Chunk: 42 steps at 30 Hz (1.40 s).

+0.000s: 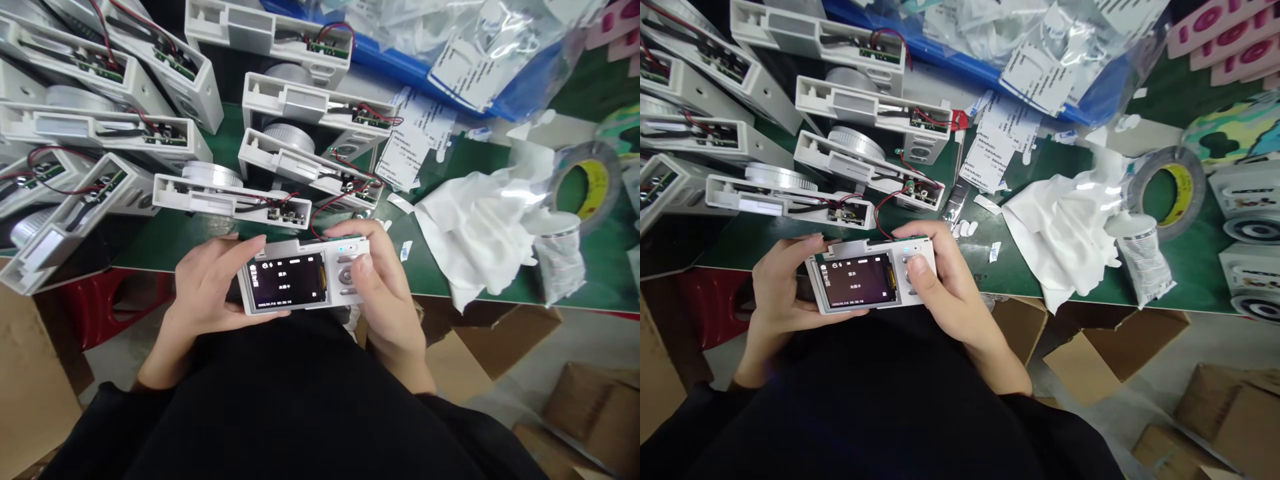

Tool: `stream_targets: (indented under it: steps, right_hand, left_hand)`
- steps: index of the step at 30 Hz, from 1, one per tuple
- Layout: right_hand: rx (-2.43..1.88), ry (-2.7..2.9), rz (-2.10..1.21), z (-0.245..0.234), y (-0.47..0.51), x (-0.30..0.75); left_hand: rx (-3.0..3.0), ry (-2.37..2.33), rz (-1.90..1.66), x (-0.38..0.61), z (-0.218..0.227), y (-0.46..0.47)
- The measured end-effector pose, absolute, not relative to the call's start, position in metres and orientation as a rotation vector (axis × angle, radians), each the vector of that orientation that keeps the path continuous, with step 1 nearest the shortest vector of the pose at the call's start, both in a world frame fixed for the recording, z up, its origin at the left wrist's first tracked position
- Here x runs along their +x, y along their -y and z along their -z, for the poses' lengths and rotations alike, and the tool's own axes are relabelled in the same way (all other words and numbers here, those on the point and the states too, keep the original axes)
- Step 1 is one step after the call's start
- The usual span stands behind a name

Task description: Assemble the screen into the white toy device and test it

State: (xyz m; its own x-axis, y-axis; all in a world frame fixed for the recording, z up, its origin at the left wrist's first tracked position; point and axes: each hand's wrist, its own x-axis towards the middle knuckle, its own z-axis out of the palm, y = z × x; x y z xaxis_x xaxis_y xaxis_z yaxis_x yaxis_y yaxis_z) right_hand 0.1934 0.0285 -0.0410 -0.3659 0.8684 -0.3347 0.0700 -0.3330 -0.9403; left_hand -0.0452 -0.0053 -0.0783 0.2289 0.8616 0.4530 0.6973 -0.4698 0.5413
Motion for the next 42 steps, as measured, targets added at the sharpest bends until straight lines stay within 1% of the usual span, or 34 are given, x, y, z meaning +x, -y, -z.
stream_targets:
  steps: [4, 10, 21, 24, 27, 31, 33, 34, 38, 42]
  right_hand:
    - [-1.29, 1.288, -1.779, 0.041, -0.028, 0.193]
    - [-1.304, 1.218, -1.679, 0.041, -0.023, 0.186]
    - [-1.312, 1.33, -1.644, 0.043, -0.024, 0.191]
    - [-1.303, 1.434, -1.631, 0.041, -0.025, 0.195]
    - [-1.285, 1.687, -1.428, 0.042, -0.026, 0.202]
    - [-1.294, 1.893, -0.849, 0.041, -0.026, 0.209]
    - [-1.291, 1.935, -0.631, 0.036, -0.026, 0.207]
    - [-1.273, 1.972, -0.592, 0.033, -0.027, 0.205]
    - [-1.077, 2.219, -0.613, 0.021, -0.036, 0.184]
    - [-1.021, 2.404, -0.466, 0.015, -0.044, 0.161]
  left_hand:
    - [2.247, -1.434, -1.051, -0.046, 0.08, 0.007]
    - [2.172, -1.425, -1.045, -0.045, 0.079, 0.007]
    - [2.126, -1.506, -0.919, -0.047, 0.079, 0.012]
    - [2.141, -1.494, -0.881, -0.049, 0.075, 0.013]
    - [2.149, -1.45, -0.873, -0.05, 0.069, 0.015]
    - [2.116, -1.399, -0.857, -0.051, 0.063, 0.016]
    - [2.049, -1.41, -0.829, -0.05, 0.062, 0.017]
    - [2.013, -1.405, -0.832, -0.049, 0.062, 0.017]
    - [1.902, -1.392, -0.892, -0.044, 0.063, 0.019]
    - [1.961, -1.439, -0.905, -0.041, 0.063, 0.022]
